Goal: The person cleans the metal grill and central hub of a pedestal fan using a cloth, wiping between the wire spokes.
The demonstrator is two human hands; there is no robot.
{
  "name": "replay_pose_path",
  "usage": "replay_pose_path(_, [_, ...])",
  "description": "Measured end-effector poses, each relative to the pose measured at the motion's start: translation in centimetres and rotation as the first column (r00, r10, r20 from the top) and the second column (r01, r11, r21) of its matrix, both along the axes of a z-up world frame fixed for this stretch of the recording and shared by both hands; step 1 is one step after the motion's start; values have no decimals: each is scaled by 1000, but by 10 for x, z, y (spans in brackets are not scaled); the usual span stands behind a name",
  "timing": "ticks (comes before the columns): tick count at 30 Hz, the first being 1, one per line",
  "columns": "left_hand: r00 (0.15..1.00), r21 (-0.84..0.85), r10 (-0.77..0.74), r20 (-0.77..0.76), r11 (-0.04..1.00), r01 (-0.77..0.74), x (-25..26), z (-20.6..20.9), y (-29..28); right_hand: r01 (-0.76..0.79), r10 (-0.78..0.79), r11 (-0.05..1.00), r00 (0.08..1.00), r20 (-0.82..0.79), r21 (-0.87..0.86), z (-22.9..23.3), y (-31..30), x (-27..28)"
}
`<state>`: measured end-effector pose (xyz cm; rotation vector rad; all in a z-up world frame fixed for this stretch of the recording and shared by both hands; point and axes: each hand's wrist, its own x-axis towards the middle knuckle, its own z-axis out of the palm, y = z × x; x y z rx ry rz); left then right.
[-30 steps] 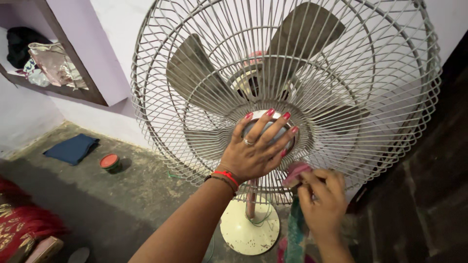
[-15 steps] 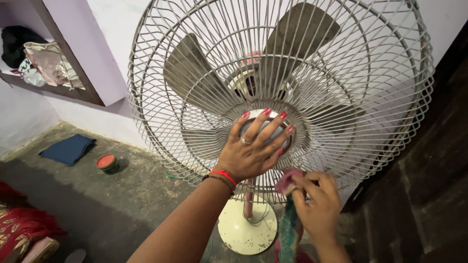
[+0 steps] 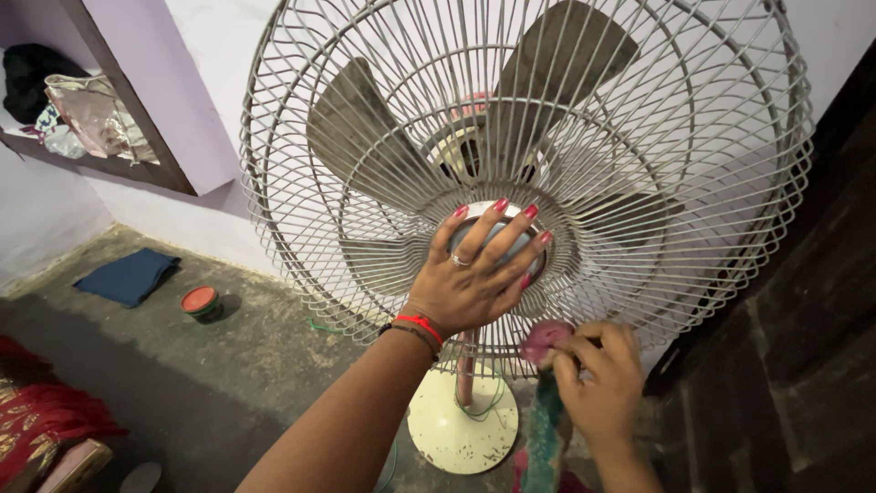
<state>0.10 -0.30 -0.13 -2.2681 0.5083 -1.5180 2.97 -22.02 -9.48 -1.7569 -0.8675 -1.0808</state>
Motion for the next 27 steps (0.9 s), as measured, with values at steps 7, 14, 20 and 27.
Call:
replay_pose_path(7, [1000, -15, -8, -16, 1000, 8, -1, 2, -1, 205, -193, 973, 974, -118, 103, -13, -5, -4])
replay_pose_path(14, [1000, -16, -21, -13, 1000, 20, -8, 6, -3, 249, -239, 961, 967, -91, 125, -40, -16, 12])
replay_pose_path(20, [999, -15, -33, -9, 999, 33, -6, 5, -3, 323, -314, 934, 946, -82, 149, -52, -27, 17])
replay_pose_path(27, [1000, -8, -20, -14, 1000, 20, -4, 4, -2, 235, -235, 971, 972, -15, 36, -28, -21, 2])
